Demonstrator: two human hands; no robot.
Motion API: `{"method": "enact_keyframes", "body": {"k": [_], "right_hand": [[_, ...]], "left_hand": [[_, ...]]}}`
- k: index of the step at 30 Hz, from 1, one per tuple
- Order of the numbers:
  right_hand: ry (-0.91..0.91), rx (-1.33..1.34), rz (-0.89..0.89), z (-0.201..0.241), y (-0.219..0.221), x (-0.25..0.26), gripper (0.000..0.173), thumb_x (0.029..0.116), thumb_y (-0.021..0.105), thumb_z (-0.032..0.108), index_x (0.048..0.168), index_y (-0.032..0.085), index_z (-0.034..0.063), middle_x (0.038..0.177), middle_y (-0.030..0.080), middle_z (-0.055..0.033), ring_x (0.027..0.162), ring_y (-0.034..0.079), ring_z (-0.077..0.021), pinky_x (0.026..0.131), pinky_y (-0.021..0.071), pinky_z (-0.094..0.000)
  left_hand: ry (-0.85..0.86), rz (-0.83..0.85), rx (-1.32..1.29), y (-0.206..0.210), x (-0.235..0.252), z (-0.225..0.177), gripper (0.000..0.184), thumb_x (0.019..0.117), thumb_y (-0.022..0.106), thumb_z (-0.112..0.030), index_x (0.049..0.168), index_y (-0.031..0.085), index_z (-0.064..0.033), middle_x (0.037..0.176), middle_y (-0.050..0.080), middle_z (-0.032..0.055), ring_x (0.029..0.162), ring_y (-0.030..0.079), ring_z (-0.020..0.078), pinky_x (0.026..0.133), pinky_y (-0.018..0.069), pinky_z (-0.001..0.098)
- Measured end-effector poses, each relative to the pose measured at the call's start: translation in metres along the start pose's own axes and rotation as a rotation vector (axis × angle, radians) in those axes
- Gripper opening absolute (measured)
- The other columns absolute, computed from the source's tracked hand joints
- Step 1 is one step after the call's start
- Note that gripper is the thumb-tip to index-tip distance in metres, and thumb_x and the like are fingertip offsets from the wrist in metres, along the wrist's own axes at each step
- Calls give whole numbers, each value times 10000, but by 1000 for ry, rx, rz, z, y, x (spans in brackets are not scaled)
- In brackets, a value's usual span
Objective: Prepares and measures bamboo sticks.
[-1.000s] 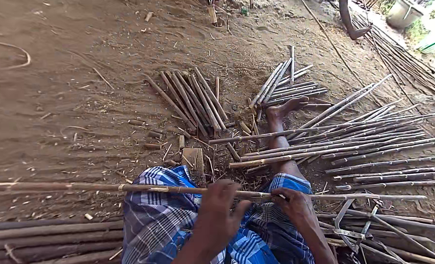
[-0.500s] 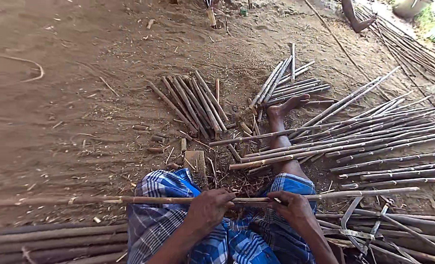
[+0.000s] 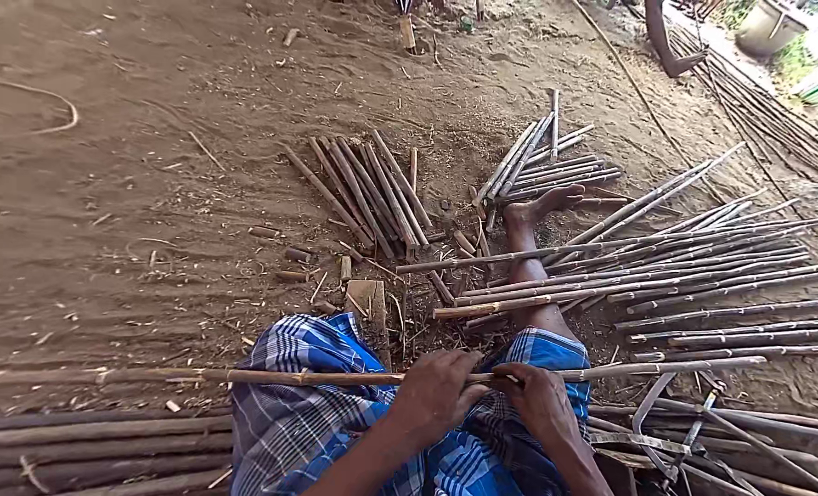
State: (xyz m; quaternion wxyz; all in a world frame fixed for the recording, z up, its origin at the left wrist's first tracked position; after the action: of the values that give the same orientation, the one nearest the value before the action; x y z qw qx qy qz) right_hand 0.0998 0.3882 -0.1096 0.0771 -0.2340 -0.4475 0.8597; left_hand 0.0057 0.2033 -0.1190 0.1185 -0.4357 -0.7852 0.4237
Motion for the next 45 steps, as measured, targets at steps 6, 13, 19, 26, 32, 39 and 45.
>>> {"method": "enact_keyframes", "body": {"k": [6, 13, 19, 26, 32, 39, 45], "right_hand": [[-88, 29, -36, -7, 1, -5, 216, 1001, 640, 324, 1150, 782, 259, 962, 772, 47, 829, 713, -93, 805, 584, -345], [-261, 330, 17, -25, -25, 15, 161, 1027, 625, 300, 1107, 693, 178, 829, 742, 66, 696, 710, -76, 667, 628, -295], [-489, 388, 295, -34, -16, 51, 103, 927, 700, 215, 991, 760, 162, 837, 706, 52, 682, 629, -45, 636, 553, -267], [-479, 280, 322, -27, -13, 53, 76, 873, 737, 231, 913, 780, 183, 749, 690, 78, 623, 603, -15, 588, 522, -246], [-465, 262, 343, -27, -11, 55, 83, 875, 736, 248, 909, 788, 194, 746, 689, 83, 615, 593, -12, 584, 516, -244], [-377, 271, 303, -30, -11, 55, 83, 886, 744, 265, 931, 792, 215, 746, 697, 85, 629, 615, -26, 601, 536, -273], [-504, 334, 239, -32, -7, 50, 57, 853, 746, 205, 883, 788, 179, 753, 706, 82, 619, 611, -1, 576, 533, -227]], "left_hand": [[-119, 34, -112, 19, 14, -3, 279, 1022, 557, -405, 1153, 762, -269, 1084, 738, -30, 991, 707, 158, 866, 577, 443], [-385, 118, -183, 6, 18, -10, 226, 925, 666, -479, 1062, 767, -330, 1010, 746, -82, 941, 701, 129, 832, 562, 469], [-403, 134, -189, 6, 20, -13, 227, 918, 671, -484, 1064, 762, -335, 998, 746, -79, 932, 699, 128, 828, 557, 469], [-384, 107, -167, 11, 16, -12, 247, 919, 650, -502, 1059, 752, -325, 981, 739, -97, 923, 695, 106, 812, 558, 440], [-352, 82, -161, 13, 14, -10, 296, 923, 656, -486, 1135, 720, -291, 997, 734, -70, 926, 697, 128, 814, 565, 440], [30, -131, 42, 13, -16, 28, 255, 892, 759, -193, 1124, 693, -113, 1091, 654, 88, 1053, 642, 272, 899, 572, 421], [141, -180, 23, 14, -20, 39, 143, 975, 681, -254, 1045, 698, -130, 1004, 628, 38, 988, 634, 203, 866, 571, 355]]}}
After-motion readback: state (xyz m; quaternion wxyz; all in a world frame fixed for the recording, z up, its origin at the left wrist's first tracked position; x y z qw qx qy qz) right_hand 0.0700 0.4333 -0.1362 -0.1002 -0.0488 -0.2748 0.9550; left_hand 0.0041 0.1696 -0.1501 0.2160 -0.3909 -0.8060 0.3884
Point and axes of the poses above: each hand's wrist, its own x-axis towards the middle knuckle, its own y-axis out of the palm, z = x × y, the point moved 1 cm from there along x, towards the middle knuckle
